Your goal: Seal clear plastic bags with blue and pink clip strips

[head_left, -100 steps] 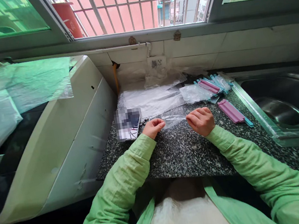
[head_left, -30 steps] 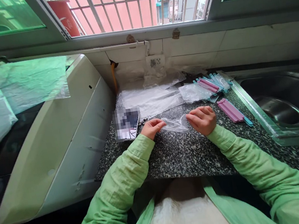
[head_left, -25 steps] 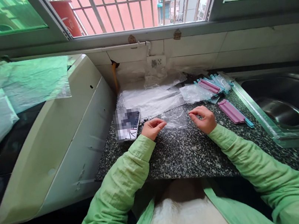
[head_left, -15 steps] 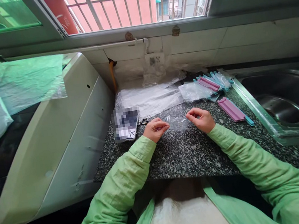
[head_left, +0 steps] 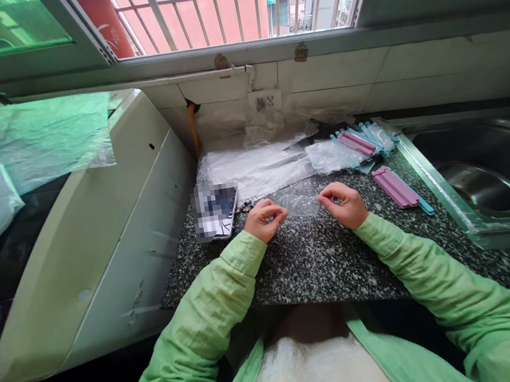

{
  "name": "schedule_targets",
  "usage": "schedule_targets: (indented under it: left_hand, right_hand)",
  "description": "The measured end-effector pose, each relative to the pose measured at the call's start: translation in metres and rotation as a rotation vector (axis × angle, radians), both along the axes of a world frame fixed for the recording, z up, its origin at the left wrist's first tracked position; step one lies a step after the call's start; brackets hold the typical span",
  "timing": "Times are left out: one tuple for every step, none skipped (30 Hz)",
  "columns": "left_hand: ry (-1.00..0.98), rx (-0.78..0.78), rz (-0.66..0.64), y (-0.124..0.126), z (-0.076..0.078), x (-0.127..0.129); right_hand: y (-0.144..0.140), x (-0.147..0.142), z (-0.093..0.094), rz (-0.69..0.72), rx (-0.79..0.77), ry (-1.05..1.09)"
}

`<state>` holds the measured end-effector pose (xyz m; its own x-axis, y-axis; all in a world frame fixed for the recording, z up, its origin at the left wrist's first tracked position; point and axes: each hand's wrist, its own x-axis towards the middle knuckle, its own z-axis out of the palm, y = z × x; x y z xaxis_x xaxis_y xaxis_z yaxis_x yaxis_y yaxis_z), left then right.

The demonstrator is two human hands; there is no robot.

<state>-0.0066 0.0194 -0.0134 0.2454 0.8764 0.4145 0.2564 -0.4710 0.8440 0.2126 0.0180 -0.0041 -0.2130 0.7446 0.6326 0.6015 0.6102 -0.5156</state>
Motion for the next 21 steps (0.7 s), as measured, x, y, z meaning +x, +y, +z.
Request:
schedule_targets:
  left_hand:
    - [-0.012, -0.044, 0.006, -0.0004, 0.0012, -0.0002]
    - [-0.031, -0.086, 0.011, -0.0005, 0.0021, -0.0006]
    - [-0.055, -0.125, 0.018, -0.0003, 0.0027, -0.0011]
    - [-0.086, -0.162, 0.028, 0.0002, 0.0032, -0.0017]
    - [-0.120, -0.198, 0.043, 0.0009, 0.0034, -0.0022]
    - [-0.155, -0.231, 0.061, 0.0016, 0.0035, -0.0025]
    - [-0.188, -0.261, 0.078, 0.0024, 0.0036, -0.0027]
    - [-0.216, -0.286, 0.091, 0.0030, 0.0037, -0.0025]
    - [-0.240, -0.304, 0.102, 0.0034, 0.0038, -0.0022]
    - [-0.259, -0.314, 0.109, 0.0036, 0.0041, -0.0016]
    - [-0.275, -0.315, 0.115, 0.0037, 0.0044, -0.0010]
    - [-0.290, -0.313, 0.120, 0.0036, 0.0048, -0.0004]
    - [-0.304, -0.310, 0.124, 0.0035, 0.0053, 0.0001]
    - [-0.318, -0.310, 0.128, 0.0034, 0.0059, 0.0005]
    - [-0.332, -0.313, 0.132, 0.0034, 0.0063, 0.0005]
    - [-0.345, -0.319, 0.136, 0.0036, 0.0067, 0.0004]
    - [-0.361, -0.326, 0.143, 0.0039, 0.0069, 0.0001]
    - [-0.377, -0.332, 0.148, 0.0043, 0.0069, -0.0003]
    - [-0.393, -0.336, 0.153, 0.0049, 0.0065, -0.0007]
    - [-0.407, -0.336, 0.157, 0.0055, 0.0059, -0.0011]
    - [-0.418, -0.331, 0.160, 0.0061, 0.0051, -0.0014]
  right_hand:
    - [-0.0008, 0.0002, 0.0017, 0.006, 0.036, -0.021]
    - [-0.0019, 0.0004, 0.0034, 0.012, 0.075, -0.046]
    - [-0.0032, 0.0005, 0.0051, 0.017, 0.112, -0.074]
    - [-0.0046, 0.0005, 0.0066, 0.021, 0.145, -0.103]
    - [-0.0060, 0.0002, 0.0077, 0.024, 0.172, -0.131]
    - [-0.0074, -0.0003, 0.0086, 0.026, 0.194, -0.158]
    - [-0.0085, -0.0011, 0.0092, 0.027, 0.214, -0.181]
    - [-0.0095, -0.0019, 0.0095, 0.030, 0.234, -0.201]
    - [-0.0102, -0.0027, 0.0095, 0.035, 0.253, -0.218]
    - [-0.0106, -0.0035, 0.0094, 0.041, 0.269, -0.233]
    - [-0.0108, -0.0041, 0.0091, 0.046, 0.281, -0.246]
    - [-0.0108, -0.0044, 0.0088, 0.051, 0.286, -0.257]
    - [-0.0107, -0.0044, 0.0084, 0.054, 0.284, -0.264]
    - [-0.0105, -0.0042, 0.0080, 0.055, 0.275, -0.264]
    - [-0.0102, -0.0038, 0.0077, 0.055, 0.263, -0.258]
    - [-0.0099, -0.0032, 0.0075, 0.056, 0.249, -0.246]
    - [-0.0097, -0.0026, 0.0075, 0.057, 0.237, -0.230]
    - [-0.0094, -0.0020, 0.0076, 0.060, 0.228, -0.210]
    - [-0.0092, -0.0015, 0.0079, 0.065, 0.224, -0.189]
    - [-0.0091, -0.0011, 0.0083, 0.070, 0.221, -0.169]
    - [-0.0090, -0.0009, 0.0088, 0.075, 0.216, -0.152]
